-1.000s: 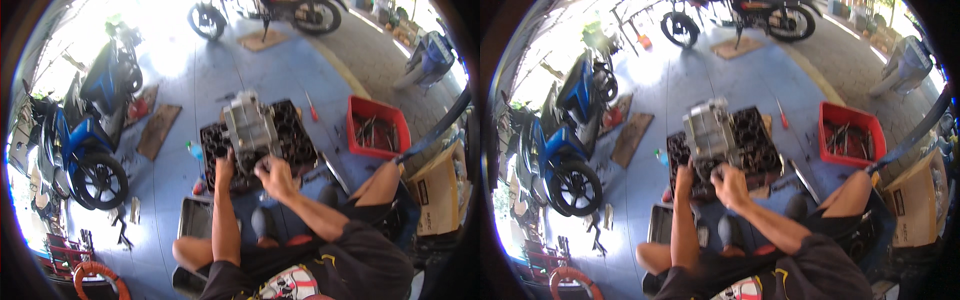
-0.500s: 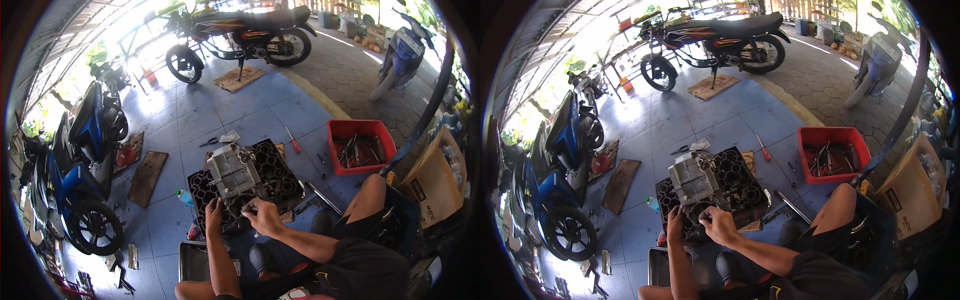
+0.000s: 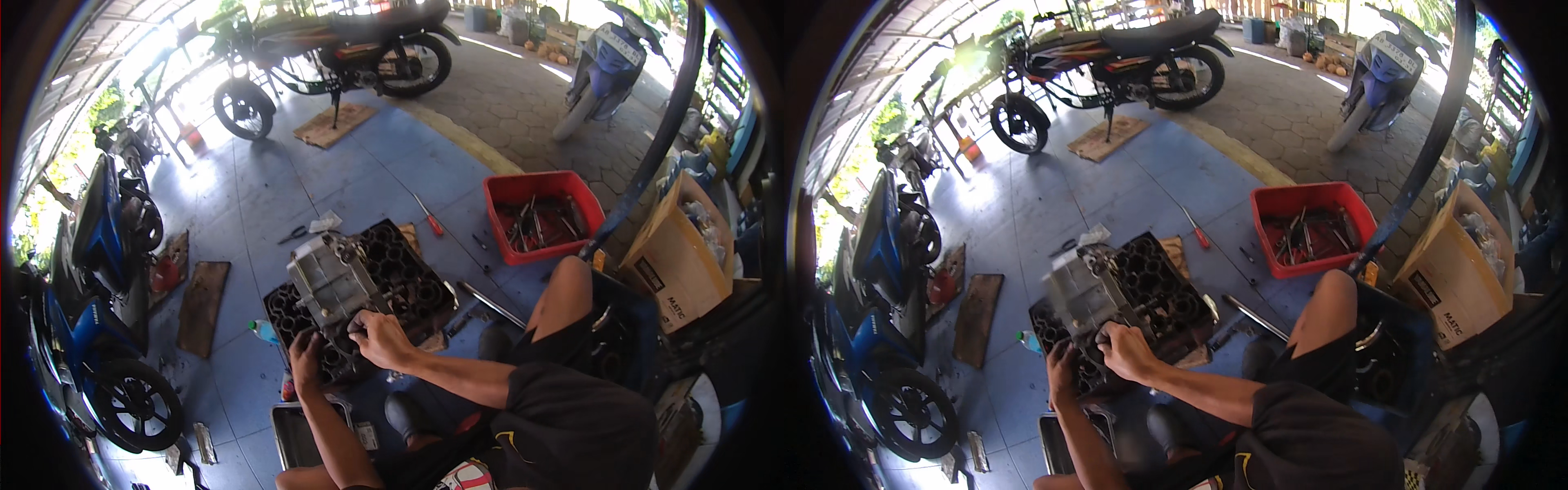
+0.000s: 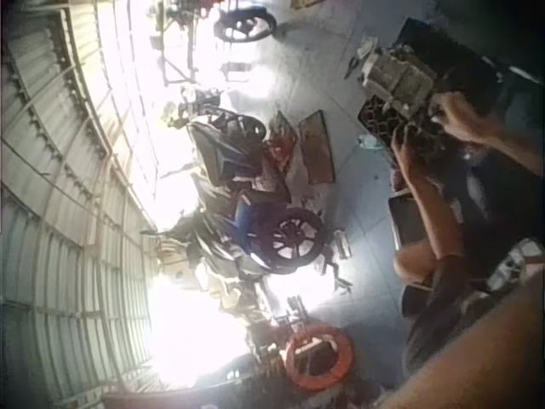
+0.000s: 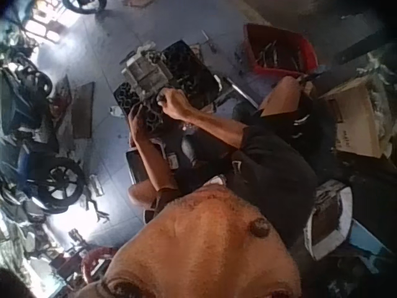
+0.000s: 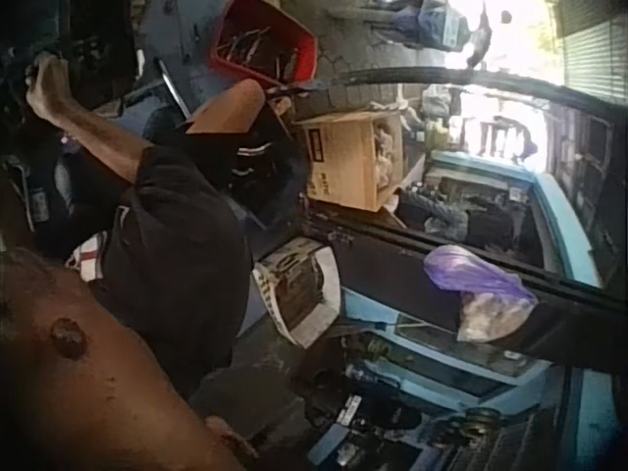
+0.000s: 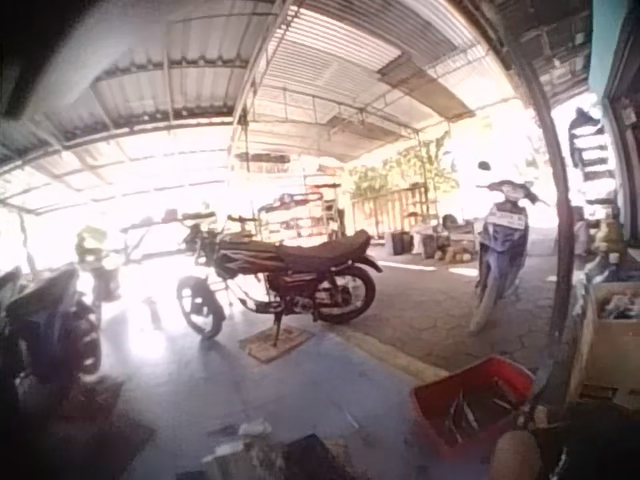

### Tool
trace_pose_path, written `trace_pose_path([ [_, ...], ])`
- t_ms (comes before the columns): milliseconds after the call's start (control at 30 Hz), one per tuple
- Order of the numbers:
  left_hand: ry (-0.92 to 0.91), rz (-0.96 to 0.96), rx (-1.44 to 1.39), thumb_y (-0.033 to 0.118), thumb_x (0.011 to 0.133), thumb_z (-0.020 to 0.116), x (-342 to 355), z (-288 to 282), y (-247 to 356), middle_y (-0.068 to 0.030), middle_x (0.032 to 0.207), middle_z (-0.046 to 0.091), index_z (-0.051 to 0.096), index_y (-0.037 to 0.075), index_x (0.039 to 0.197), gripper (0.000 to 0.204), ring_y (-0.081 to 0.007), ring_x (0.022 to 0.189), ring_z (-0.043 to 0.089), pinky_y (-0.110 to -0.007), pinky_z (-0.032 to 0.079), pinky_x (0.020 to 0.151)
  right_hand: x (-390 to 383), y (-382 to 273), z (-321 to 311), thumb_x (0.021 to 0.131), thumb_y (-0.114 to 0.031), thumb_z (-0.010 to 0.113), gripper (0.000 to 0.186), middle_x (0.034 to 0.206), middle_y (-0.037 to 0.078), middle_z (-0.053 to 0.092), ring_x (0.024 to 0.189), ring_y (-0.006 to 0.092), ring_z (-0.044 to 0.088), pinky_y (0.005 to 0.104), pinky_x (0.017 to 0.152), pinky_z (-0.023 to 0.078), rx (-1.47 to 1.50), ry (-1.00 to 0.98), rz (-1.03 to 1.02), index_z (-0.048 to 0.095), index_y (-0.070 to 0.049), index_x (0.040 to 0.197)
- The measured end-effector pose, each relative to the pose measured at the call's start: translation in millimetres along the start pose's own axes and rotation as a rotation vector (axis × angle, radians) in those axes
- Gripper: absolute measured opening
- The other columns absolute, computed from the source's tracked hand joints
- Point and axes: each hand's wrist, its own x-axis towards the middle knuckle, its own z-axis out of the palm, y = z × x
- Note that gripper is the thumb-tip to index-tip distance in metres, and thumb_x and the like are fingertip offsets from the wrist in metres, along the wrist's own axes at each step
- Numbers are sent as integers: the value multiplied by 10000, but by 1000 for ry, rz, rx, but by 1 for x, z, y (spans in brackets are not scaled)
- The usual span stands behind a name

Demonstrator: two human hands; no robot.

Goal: Disassembling and inspecting components of a motorcycle engine block in a service bay.

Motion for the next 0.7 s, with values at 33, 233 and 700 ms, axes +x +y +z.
trace_pose_path([
  [33, -4, -7, 3, 147, 925, 630, -1, -5, 0, -49, 926, 651, 617, -34, 1138, 280, -105, 798, 588, -250, 481, 705, -16, -7, -2, 808, -53, 704, 115, 830, 170, 687, 787, 337, 684, 392, 687, 529, -7, -3, 21, 638, -1, 886],
  [233, -61, 51, -20, 99, 911, 628, 3, -8, 9, -80, 982, 674, 613, -47, 1145, 276, -127, 847, 619, -259, 489, 750, -17, -2, -1, 810, -16, 684, 81, 823, 164, 692, 800, 326, 695, 358, 689, 537, 24, -31, 11, 640, 16, 870],
  [700, -110, 76, 6, 128, 902, 635, 2, -5, 1, -61, 919, 670, 623, -74, 1087, 275, -115, 818, 587, -247, 463, 736, -17, -2, -4, 817, -19, 694, 90, 852, 150, 696, 794, 291, 705, 350, 691, 547, 92, -40, 110, 646, 3, 890],
])
